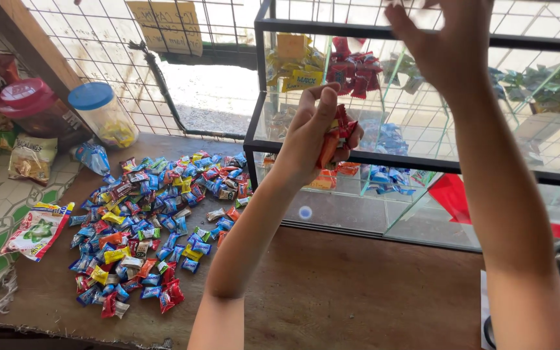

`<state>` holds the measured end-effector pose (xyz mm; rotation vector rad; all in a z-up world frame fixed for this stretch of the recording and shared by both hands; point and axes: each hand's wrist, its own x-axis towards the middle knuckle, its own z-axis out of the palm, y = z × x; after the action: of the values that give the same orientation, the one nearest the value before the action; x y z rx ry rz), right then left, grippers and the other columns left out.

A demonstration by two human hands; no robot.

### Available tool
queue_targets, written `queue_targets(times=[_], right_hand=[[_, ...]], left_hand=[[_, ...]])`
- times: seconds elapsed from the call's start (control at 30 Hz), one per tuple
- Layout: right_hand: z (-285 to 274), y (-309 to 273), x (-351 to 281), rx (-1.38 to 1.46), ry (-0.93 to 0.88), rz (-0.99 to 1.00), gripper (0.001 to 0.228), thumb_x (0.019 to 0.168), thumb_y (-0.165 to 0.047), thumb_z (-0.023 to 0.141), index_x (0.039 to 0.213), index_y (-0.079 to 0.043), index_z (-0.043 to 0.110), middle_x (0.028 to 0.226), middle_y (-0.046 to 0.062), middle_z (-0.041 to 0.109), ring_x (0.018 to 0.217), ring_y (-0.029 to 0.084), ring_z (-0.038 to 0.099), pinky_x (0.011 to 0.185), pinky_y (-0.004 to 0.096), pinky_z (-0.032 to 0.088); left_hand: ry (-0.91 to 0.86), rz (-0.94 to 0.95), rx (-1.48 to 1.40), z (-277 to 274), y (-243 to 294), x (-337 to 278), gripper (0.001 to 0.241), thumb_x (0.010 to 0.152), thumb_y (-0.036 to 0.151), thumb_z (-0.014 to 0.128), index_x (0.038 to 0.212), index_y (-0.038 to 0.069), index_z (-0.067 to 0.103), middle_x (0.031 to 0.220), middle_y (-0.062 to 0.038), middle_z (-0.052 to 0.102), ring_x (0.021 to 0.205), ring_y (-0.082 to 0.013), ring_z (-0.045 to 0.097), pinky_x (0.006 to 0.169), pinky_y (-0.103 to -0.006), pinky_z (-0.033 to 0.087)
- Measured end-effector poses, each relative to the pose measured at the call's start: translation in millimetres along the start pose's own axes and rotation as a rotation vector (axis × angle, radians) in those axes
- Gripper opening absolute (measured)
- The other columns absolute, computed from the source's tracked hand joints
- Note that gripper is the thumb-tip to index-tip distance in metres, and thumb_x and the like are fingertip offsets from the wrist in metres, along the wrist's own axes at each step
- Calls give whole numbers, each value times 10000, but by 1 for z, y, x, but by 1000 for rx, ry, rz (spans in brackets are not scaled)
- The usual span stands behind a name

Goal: Stock and organize small candy items into a glass display case at a store counter.

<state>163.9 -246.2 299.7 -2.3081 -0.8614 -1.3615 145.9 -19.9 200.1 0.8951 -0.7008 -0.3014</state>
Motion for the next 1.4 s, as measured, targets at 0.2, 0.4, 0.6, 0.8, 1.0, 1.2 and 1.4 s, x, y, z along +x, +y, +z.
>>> queue_targets(times=[0.2, 0.4, 0.6, 0.8, 1.0, 1.2, 1.4], right_hand=[[-18, -105, -13, 540, -367, 65, 361, 809, -106, 826, 1152, -84, 716, 1201, 84, 689, 1011, 194, 712, 776, 267, 584], [-24, -114, -46, 444, -381, 3, 394, 730, -82, 894, 1105, -106, 775, 1176, 72, 740, 1036, 243, 755, 902, 333, 631], [-33, -109, -78, 448, -386, 184, 358, 750, 8, 882, 1074, -106, 781, 1125, 62, 762, 999, 202, 769, 868, 299, 632], [-34, -106, -124, 680, -313, 405, 323, 815, 64, 839, 1100, -75, 774, 1136, 111, 755, 986, 185, 757, 863, 291, 635], [-33, -91, -174, 1050, -3, 725, 220, 983, 92, 716, 1199, 51, 725, 1137, 193, 739, 986, 226, 755, 854, 322, 651], [-27, -95, -245, 1281, 330, 956, 229, 1020, 88, 671, 1246, 78, 706, 1117, 220, 734, 938, 266, 762, 798, 360, 663], [-4, -107, -284, 1367, 421, 1021, 92, 977, 39, 735, 1063, 18, 712, 1032, 140, 726, 880, 257, 762, 725, 340, 652]], left_hand=[[41, 29, -79, -5, -14, -1, 860, 974, 699, 382, 1431, -27, 310, 893, -164, 665, 722, -190, 676, 593, -304, 565], [-62, 31, 155, 0, -11, -19, 908, 952, 766, 252, 1427, -2, 352, 857, -129, 687, 713, -170, 696, 581, -274, 575], [-256, 129, 347, 7, -22, -26, 724, 1060, 649, 460, 1341, -18, 436, 967, -104, 674, 834, -139, 686, 707, -263, 575], [-254, -116, 209, 16, -38, -44, 655, 978, 487, 719, 1340, 1, 470, 852, -60, 672, 700, -110, 654, 582, -242, 513], [-154, -221, 19, 28, -47, -57, 586, 931, 376, 778, 1362, 60, 536, 736, -5, 601, 609, -67, 565, 501, -219, 432], [-121, -245, 64, 22, -91, -75, 251, 976, 235, 772, 1036, 15, 665, 712, -1, 596, 577, -72, 559, 501, -233, 423], [-30, -411, -195, 9, -128, -104, 391, 1045, 323, 684, 833, -4, 713, 663, -19, 581, 546, -80, 509, 466, -240, 376]])
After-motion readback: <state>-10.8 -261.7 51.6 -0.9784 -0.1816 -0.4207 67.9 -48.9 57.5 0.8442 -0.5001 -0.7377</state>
